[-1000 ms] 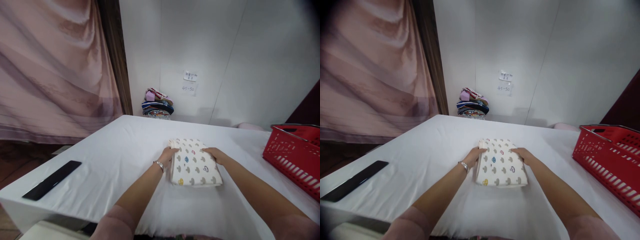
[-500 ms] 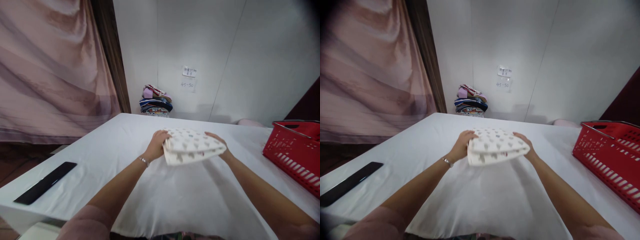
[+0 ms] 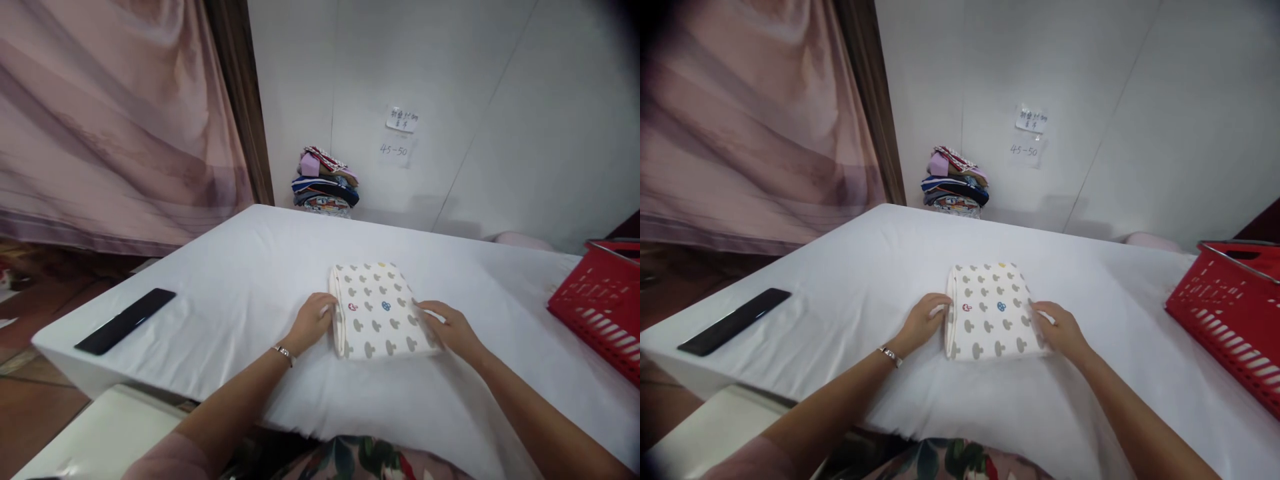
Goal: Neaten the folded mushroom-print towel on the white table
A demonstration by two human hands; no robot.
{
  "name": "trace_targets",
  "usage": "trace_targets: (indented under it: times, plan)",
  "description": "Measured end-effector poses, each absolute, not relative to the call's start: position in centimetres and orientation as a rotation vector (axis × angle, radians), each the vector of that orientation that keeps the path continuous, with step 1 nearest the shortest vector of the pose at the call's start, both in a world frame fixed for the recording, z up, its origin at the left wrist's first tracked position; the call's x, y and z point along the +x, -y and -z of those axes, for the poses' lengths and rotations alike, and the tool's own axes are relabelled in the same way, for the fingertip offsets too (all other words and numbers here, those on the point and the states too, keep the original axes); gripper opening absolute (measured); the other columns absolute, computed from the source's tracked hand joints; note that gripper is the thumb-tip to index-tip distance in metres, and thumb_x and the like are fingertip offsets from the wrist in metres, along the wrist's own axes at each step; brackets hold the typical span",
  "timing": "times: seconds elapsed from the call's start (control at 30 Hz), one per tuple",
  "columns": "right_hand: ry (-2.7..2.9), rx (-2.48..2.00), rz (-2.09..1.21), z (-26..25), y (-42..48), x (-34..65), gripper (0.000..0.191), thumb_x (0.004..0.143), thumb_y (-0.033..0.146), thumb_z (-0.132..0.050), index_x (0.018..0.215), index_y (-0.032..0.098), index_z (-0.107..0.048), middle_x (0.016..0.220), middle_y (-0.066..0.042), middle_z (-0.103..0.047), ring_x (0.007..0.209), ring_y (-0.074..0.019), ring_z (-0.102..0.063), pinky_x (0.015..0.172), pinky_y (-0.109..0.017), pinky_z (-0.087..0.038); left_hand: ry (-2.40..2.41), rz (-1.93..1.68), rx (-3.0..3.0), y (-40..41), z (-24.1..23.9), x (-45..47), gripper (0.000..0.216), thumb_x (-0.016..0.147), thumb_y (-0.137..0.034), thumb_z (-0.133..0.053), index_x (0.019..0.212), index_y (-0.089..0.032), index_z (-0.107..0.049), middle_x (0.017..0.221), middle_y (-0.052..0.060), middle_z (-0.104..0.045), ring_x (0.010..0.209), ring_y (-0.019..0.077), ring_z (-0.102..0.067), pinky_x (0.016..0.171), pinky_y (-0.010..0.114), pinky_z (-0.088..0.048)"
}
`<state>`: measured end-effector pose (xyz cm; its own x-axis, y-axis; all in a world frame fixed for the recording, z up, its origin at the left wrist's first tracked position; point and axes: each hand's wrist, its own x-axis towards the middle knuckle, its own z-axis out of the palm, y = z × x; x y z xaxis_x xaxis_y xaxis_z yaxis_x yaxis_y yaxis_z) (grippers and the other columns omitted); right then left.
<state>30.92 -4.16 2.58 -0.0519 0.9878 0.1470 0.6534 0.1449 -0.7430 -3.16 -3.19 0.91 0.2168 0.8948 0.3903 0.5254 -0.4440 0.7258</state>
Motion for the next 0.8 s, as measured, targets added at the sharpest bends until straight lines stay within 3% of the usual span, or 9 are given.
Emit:
trace_targets:
  times: [0.13,0.27,0.47,0.6,0.8]
  plan:
    - [2.099,-1.244,-0.594,-3.9,6.1,25.2,0.023,0.085,0.038,-0.048,0.095,0.028,-0.065,0.103,-0.005,-0.064,0.100,-0.0254,-0.055,0.089,-0.040,-0.045,-1.493,-1.114,1.865,2.1,-1.8,-2.4,0.015,0.077,-0.025,-0.050,0.078,-0.022,-0.065,0.086,0.002,-0.064,0.085,0.0166,-0.056,0.077,0.028,-0.043]
    - [2.353,-1.012,-0.437,-4.5,7.8,19.7,0.024,0.085,0.038,-0.052,0.103,0.025,-0.061,0.098,-0.007,-0.061,0.092,-0.0235,-0.054,0.081,-0.041,-0.043,-1.672,-0.940,1.788,0.0,-2.3,-1.4,0.027,0.077,-0.039,-0.052,0.062,-0.019,-0.061,0.072,0.002,-0.062,0.069,0.0147,-0.054,0.064,0.026,-0.038]
    - [2.408,-1.199,-0.268,-3.7,8.5,15.8,0.019,0.082,0.038,-0.057,0.083,0.019,-0.056,0.084,-0.005,-0.054,0.078,-0.0197,-0.048,0.069,-0.033,-0.039,-1.820,-0.708,1.735,-1.8,-2.4,-0.1,0.039,0.074,-0.055,-0.053,0.063,-0.018,-0.060,0.064,0.001,-0.061,0.060,0.0137,-0.053,0.054,0.025,-0.032]
    - [2.390,-1.249,-0.215,-2.8,8.6,15.1,0.013,0.081,0.029,-0.054,0.074,0.019,-0.051,0.080,-0.003,-0.052,0.075,-0.0181,-0.046,0.067,-0.030,-0.035,-1.848,-0.760,1.713,-2.2,-2.3,0.4,0.026,0.069,-0.042,-0.063,0.059,-0.018,-0.058,0.070,0.002,-0.062,0.066,0.0144,-0.054,0.056,0.024,-0.033]
    - [2.312,-1.201,-0.426,-2.6,9.0,14.4,0.015,0.079,0.010,-0.044,0.068,0.019,-0.049,0.072,0.000,-0.054,0.069,-0.0137,-0.048,0.062,-0.025,-0.033,-1.814,-0.849,1.623,-2.5,-2.3,-0.4,0.016,0.075,-0.031,-0.056,0.066,-0.018,-0.058,0.071,0.001,-0.063,0.065,0.0116,-0.055,0.057,0.021,-0.036]
